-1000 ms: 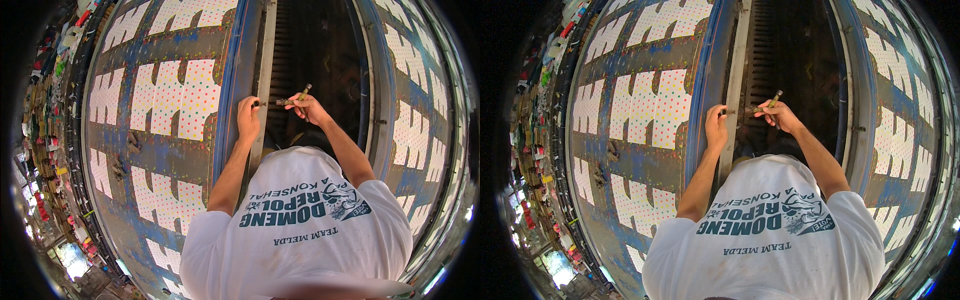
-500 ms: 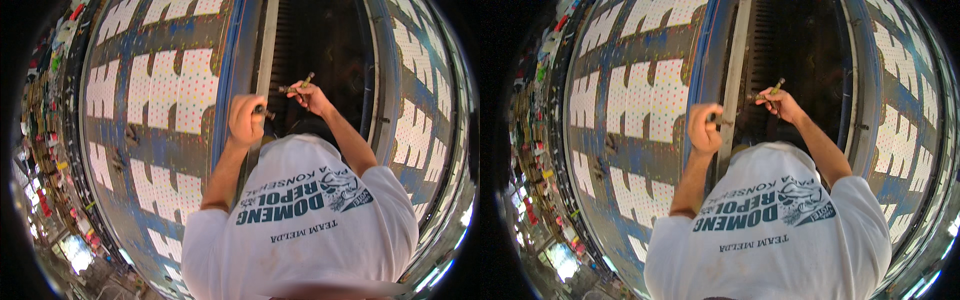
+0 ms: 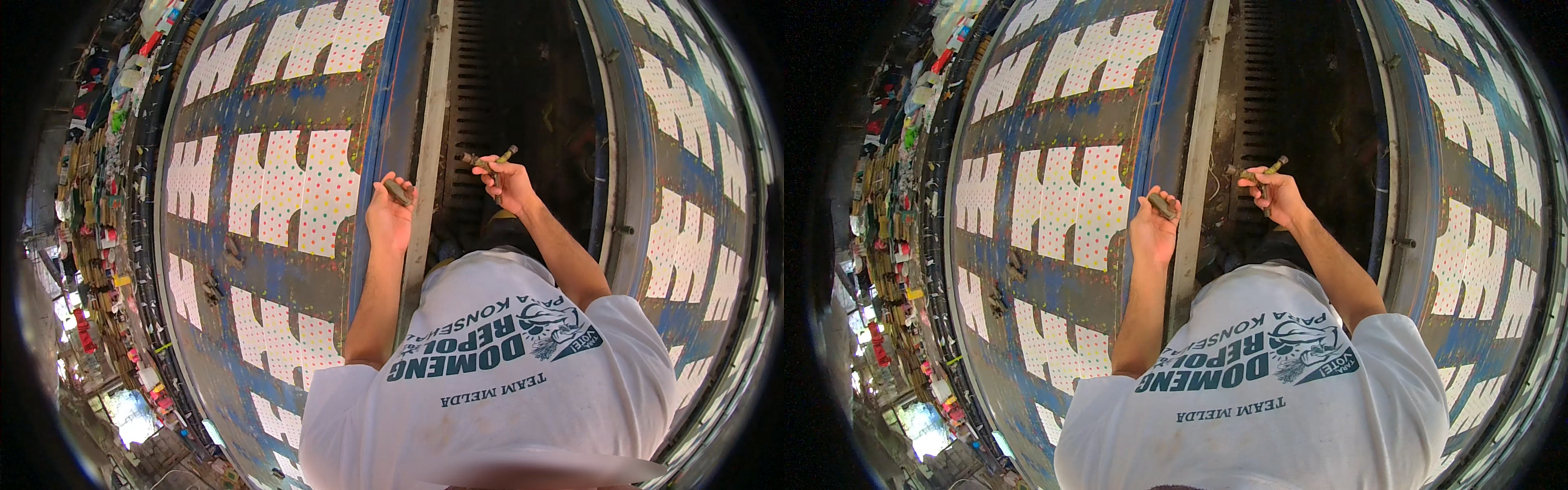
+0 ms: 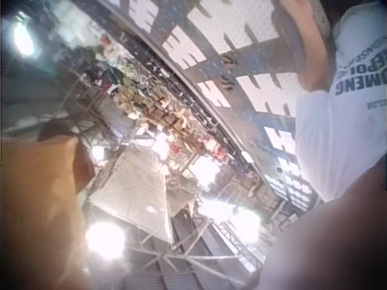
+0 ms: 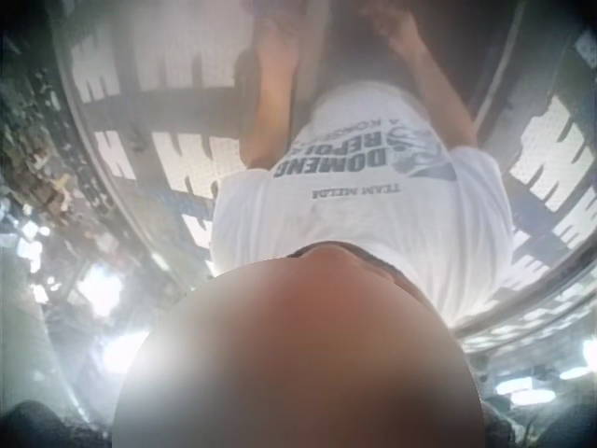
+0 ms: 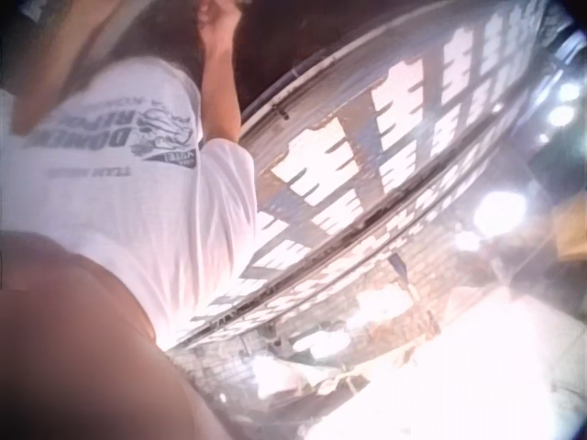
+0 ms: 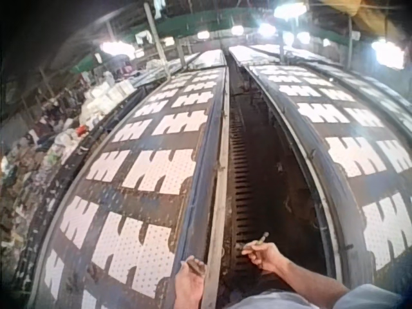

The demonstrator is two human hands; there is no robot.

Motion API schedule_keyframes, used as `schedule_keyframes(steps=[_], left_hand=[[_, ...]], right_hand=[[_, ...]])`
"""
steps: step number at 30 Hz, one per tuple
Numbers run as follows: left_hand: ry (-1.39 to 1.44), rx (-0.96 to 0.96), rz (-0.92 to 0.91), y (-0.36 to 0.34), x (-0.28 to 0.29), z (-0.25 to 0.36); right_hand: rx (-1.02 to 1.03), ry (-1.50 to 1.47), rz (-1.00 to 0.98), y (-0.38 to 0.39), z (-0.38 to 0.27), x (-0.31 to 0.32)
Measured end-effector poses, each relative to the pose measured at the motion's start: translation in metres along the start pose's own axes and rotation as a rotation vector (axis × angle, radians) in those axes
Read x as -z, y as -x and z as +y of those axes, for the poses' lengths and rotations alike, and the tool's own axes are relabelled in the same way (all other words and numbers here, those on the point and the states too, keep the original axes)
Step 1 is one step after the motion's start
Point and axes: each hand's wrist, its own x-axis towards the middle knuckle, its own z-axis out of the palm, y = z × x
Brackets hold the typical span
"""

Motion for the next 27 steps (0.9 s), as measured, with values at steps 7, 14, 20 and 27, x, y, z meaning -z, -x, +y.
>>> schedule_keyframes(steps=[7, 14, 20, 27], left_hand=[[-0.142, 0.024, -0.028, -0.018, -0.051, -0.003], [-0.31, 0.029, -0.087, -0.06, -0.095, -0.024], [-0.381, -0.018, -0.124, -0.104, -0.12, -0.025], [-0.43, -0.127, -0.104, -0.196, -0.161, 0.007]], right_hand=[[0.022, -0.247, -0.124, -0.039, -0.071, 0.016], [0.054, -0.248, 0.048, -0.077, -0.138, 0.016], [0.049, -0.176, 0.118, -0.107, -0.16, 0.017], [0.001, -0.124, 0.143, -0.144, -0.207, 0.0]])
